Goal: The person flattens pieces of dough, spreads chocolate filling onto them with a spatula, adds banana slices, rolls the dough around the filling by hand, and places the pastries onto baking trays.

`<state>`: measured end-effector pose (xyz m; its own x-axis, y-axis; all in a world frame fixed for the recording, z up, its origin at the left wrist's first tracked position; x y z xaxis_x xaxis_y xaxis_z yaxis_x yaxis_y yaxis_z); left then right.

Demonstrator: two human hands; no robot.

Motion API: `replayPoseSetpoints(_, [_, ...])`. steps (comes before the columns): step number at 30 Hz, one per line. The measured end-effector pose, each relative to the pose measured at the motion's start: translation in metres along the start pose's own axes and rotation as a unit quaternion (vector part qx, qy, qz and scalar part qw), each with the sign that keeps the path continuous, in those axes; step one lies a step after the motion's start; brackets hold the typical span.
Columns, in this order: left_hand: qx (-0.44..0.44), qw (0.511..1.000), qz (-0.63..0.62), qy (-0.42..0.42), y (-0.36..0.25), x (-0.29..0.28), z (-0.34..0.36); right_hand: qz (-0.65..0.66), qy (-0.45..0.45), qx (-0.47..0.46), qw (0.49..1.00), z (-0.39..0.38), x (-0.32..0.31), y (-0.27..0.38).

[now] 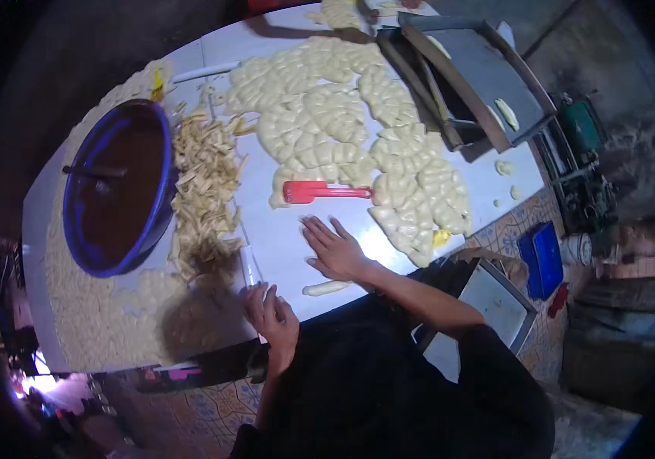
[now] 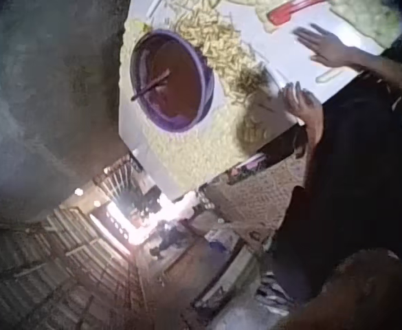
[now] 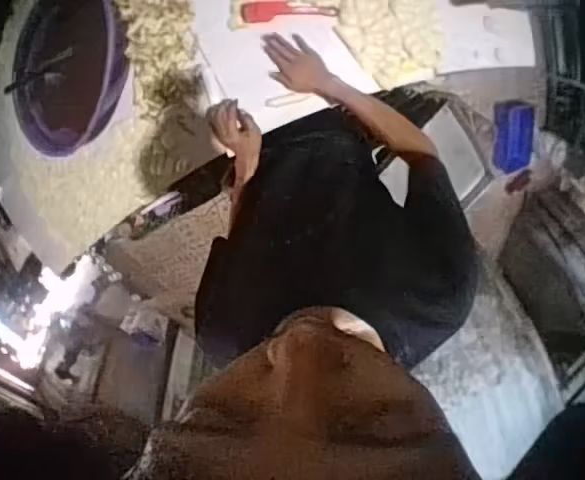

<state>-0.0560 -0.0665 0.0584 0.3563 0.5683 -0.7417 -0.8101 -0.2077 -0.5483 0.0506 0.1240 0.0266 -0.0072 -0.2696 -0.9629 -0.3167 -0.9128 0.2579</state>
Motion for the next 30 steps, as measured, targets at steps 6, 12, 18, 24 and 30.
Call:
replayPoseSetpoints(6, [-0.023, 0.999, -0.013, -0.038, 0.002, -0.026, -0.001, -0.015, 0.161, -0.206, 0.965, 0.012, 0.014, -0.002])
replayPoseSetpoints(12, [-0.032, 0.992, -0.096, 0.075, -0.023, -0.014, 0.001, -0.006, 0.113, -0.095, 0.989, 0.043, 0.004, 0.016])
replayPoseSetpoints(18, [0.0, 0.991, -0.091, 0.095, -0.002, -0.002, -0.015, -0.105, 0.088, -0.152, 0.979, 0.009, -0.001, -0.035])
replayPoseSetpoints(24, [-0.03, 0.993, -0.088, 0.07, -0.004, 0.003, -0.01, 0.03, 0.155, -0.224, 0.962, 0.003, 0.014, 0.005])
replayPoseSetpoints(30, [0.024, 0.98, -0.098, 0.172, -0.019, 0.018, 0.007, 0.022, 0.058, 0.019, 0.998, 0.001, -0.014, -0.041])
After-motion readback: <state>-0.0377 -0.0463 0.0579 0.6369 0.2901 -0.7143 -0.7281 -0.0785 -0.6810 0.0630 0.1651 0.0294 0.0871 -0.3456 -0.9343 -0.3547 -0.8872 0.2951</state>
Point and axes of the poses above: each hand's wrist, its own z-axis towards the middle knuckle, its own x-axis out of the palm, y = z × x, the point moved 4 cm from there along z, towards the middle knuckle, and after that the axes turned 12 degrees about y, right-handed, at the moved point
